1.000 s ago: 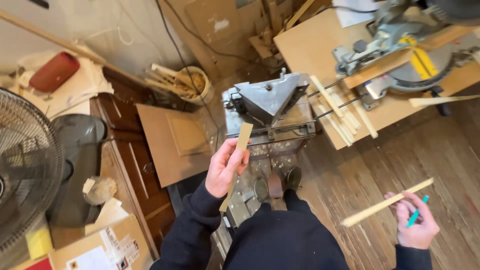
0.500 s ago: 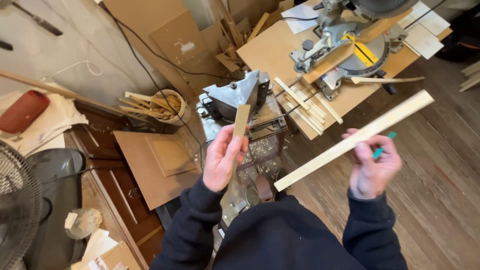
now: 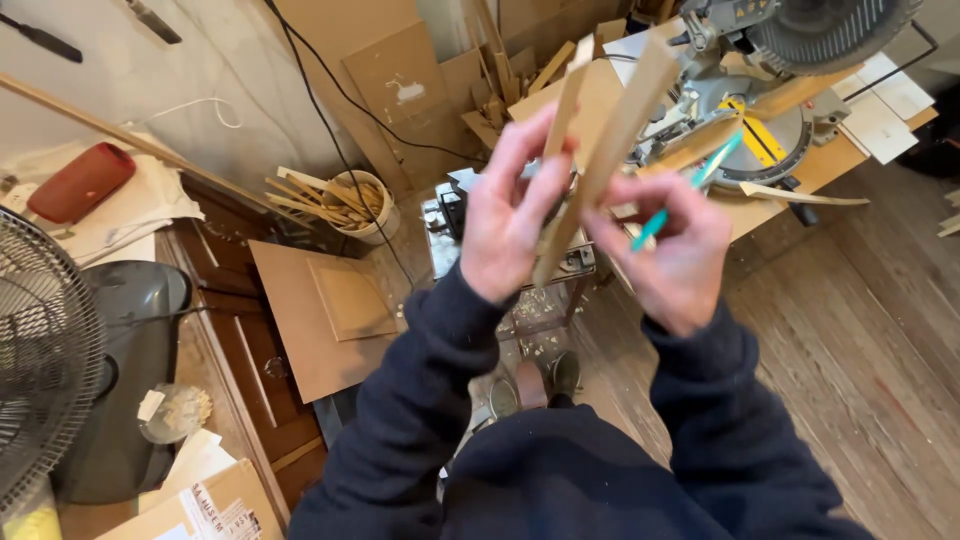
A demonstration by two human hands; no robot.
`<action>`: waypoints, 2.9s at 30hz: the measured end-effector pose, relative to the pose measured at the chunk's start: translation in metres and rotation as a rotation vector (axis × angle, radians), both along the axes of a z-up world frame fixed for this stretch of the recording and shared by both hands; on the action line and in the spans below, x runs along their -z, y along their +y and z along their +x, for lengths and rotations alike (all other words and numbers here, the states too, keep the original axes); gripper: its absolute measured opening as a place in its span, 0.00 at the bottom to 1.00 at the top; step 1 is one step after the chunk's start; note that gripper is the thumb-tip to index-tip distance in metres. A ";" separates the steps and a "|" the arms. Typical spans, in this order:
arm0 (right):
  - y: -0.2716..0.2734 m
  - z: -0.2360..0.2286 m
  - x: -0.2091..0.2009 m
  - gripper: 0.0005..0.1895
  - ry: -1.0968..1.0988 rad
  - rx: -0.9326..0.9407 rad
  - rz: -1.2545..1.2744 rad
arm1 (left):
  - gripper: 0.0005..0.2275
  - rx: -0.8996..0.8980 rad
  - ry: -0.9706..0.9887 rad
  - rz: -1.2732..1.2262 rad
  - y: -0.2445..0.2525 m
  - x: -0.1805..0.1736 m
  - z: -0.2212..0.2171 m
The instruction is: Measuring and cutting wood molding using a manual mitre trimmer.
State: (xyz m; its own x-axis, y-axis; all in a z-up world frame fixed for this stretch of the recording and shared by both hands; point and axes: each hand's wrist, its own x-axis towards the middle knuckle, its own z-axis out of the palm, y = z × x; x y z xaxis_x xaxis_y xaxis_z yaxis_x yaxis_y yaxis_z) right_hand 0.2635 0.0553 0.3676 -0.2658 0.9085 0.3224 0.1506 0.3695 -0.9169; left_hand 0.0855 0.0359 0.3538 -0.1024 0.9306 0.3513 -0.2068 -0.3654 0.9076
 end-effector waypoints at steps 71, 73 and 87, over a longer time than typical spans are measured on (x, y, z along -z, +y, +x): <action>0.003 -0.034 0.056 0.15 -0.276 0.068 0.182 | 0.17 -0.154 -0.257 0.126 0.033 -0.016 -0.011; -0.007 -0.016 0.061 0.15 -0.307 0.121 0.152 | 0.17 -0.111 -0.289 0.057 0.027 -0.010 0.002; -0.171 0.234 0.241 0.16 -0.260 0.263 -0.688 | 0.18 0.483 -0.367 -0.710 -0.081 0.285 0.208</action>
